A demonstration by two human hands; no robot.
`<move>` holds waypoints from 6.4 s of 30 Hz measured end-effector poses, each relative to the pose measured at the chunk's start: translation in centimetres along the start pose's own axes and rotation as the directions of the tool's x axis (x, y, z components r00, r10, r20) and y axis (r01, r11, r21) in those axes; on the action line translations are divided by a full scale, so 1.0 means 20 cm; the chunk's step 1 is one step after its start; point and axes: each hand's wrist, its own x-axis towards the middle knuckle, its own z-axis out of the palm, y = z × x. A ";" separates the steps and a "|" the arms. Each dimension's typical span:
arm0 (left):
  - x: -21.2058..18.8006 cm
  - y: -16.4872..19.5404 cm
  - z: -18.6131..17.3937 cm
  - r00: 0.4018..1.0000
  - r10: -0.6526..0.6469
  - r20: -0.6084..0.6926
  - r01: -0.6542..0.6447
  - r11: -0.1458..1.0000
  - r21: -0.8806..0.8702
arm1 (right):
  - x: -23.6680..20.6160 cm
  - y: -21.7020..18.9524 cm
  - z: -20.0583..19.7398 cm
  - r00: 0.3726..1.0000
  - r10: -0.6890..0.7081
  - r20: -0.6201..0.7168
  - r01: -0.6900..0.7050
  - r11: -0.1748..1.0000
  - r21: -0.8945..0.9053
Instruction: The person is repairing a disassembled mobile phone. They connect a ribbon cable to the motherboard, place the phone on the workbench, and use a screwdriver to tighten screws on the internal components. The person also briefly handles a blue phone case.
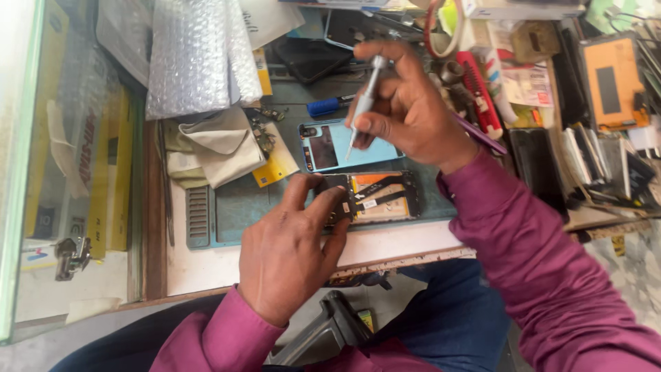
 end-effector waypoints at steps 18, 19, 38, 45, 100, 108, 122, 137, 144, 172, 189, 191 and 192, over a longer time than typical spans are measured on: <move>0.01 0.01 0.00 1.000 -0.016 0.023 0.015 0.999 0.033 | -0.01 0.02 0.07 0.979 0.201 -0.020 -0.202 0.978 -0.049; 0.01 0.01 -0.01 1.000 -0.014 0.019 0.013 0.999 0.035 | -0.01 0.02 0.07 0.979 0.201 -0.025 -0.202 0.978 -0.057; 0.02 0.02 -0.01 0.998 -0.047 0.049 0.044 0.997 0.060 | 0.00 0.05 0.05 0.977 0.215 -0.001 -0.214 0.974 -0.067; 0.02 0.02 -0.01 0.998 -0.045 0.044 0.043 0.998 0.054 | 0.00 0.04 0.04 0.974 0.227 -0.017 -0.227 0.969 -0.095; 0.03 -0.03 -0.01 0.984 -0.177 -0.017 0.172 0.970 -0.170 | -0.07 0.09 0.07 0.976 -0.143 0.165 0.140 0.990 0.033; 0.02 -0.03 -0.01 0.986 -0.165 -0.027 0.158 0.973 -0.171 | -0.06 0.06 0.09 0.978 -0.100 0.181 0.106 0.994 -0.023; 0.02 -0.02 -0.01 0.990 -0.129 -0.064 0.119 0.982 -0.146 | -0.07 0.02 0.09 0.969 -0.097 0.229 0.119 0.989 -0.084; 0.02 -0.06 0.00 0.986 -0.143 -0.080 0.122 0.966 -0.227 | -0.08 0.04 0.10 0.980 -0.121 0.156 0.124 0.992 -0.006; 0.02 -0.06 0.00 0.982 -0.183 -0.053 0.165 0.953 -0.254 | -0.07 0.04 0.10 0.980 -0.110 0.167 0.111 0.994 0.006; 0.01 -0.07 0.01 0.987 -0.118 -0.112 0.088 0.966 -0.244 | -0.08 0.03 0.09 0.975 -0.109 0.193 0.117 0.993 -0.030; 0.02 -0.06 0.01 0.983 -0.165 -0.078 0.143 0.961 -0.236 | -0.08 0.05 0.10 0.979 -0.146 0.139 0.156 0.986 -0.063; 0.01 -0.06 0.01 0.985 -0.145 -0.090 0.121 0.965 -0.234 | -0.07 0.06 0.10 0.980 -0.154 0.127 0.165 0.983 -0.081; 0.01 -0.06 0.01 0.986 -0.135 -0.096 0.110 0.967 -0.232 | -0.07 0.06 0.10 0.976 -0.165 0.143 0.174 0.983 -0.053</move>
